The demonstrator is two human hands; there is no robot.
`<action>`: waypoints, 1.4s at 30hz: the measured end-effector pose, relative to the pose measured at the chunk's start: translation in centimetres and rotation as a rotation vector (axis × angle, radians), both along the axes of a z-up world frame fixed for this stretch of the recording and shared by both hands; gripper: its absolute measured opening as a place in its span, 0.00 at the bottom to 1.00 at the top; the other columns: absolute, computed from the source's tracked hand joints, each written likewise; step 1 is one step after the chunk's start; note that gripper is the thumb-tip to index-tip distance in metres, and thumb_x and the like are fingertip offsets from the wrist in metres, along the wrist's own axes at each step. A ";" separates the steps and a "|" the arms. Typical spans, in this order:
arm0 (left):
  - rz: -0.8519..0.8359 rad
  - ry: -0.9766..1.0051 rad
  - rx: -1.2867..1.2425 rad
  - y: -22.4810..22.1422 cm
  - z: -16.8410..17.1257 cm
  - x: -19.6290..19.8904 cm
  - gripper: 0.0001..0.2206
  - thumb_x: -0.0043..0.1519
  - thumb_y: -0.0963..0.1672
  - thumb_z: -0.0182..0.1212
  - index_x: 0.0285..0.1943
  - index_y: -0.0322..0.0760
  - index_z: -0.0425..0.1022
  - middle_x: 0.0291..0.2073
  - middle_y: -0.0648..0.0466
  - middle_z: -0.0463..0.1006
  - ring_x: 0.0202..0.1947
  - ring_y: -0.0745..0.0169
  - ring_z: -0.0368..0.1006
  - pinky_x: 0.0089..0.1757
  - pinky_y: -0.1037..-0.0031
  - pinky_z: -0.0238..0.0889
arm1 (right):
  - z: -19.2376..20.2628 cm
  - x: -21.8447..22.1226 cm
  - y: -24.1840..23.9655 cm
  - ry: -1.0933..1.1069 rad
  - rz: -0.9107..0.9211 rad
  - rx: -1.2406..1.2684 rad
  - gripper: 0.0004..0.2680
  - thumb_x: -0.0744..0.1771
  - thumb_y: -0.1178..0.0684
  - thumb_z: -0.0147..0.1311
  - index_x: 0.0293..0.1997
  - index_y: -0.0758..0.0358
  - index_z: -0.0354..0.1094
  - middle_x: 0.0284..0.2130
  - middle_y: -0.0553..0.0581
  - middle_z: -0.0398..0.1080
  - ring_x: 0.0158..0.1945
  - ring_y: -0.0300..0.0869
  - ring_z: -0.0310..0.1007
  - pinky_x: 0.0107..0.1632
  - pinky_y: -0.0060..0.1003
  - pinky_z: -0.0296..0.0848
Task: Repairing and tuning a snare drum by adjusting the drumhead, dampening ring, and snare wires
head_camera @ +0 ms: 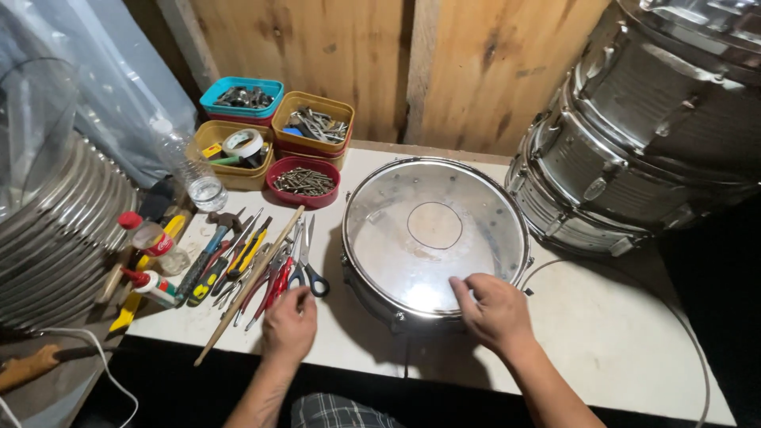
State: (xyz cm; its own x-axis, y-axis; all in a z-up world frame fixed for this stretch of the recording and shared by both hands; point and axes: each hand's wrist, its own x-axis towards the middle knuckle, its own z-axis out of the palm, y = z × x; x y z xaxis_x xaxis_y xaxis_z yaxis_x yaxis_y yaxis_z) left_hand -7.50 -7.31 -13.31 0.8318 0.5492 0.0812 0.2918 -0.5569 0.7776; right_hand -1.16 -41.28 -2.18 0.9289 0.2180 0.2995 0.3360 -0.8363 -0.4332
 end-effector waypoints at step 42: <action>-0.838 0.186 0.821 -15.9 13.1 13.9 0.34 0.60 0.53 0.36 0.75 0.33 0.61 0.75 0.45 0.60 0.79 0.40 0.39 0.67 0.37 0.32 | -5.5 2.7 1.8 -0.413 -0.049 0.108 0.08 0.63 0.56 0.56 0.44 0.46 0.74 0.24 0.49 0.71 0.32 0.46 0.79 0.36 0.39 0.78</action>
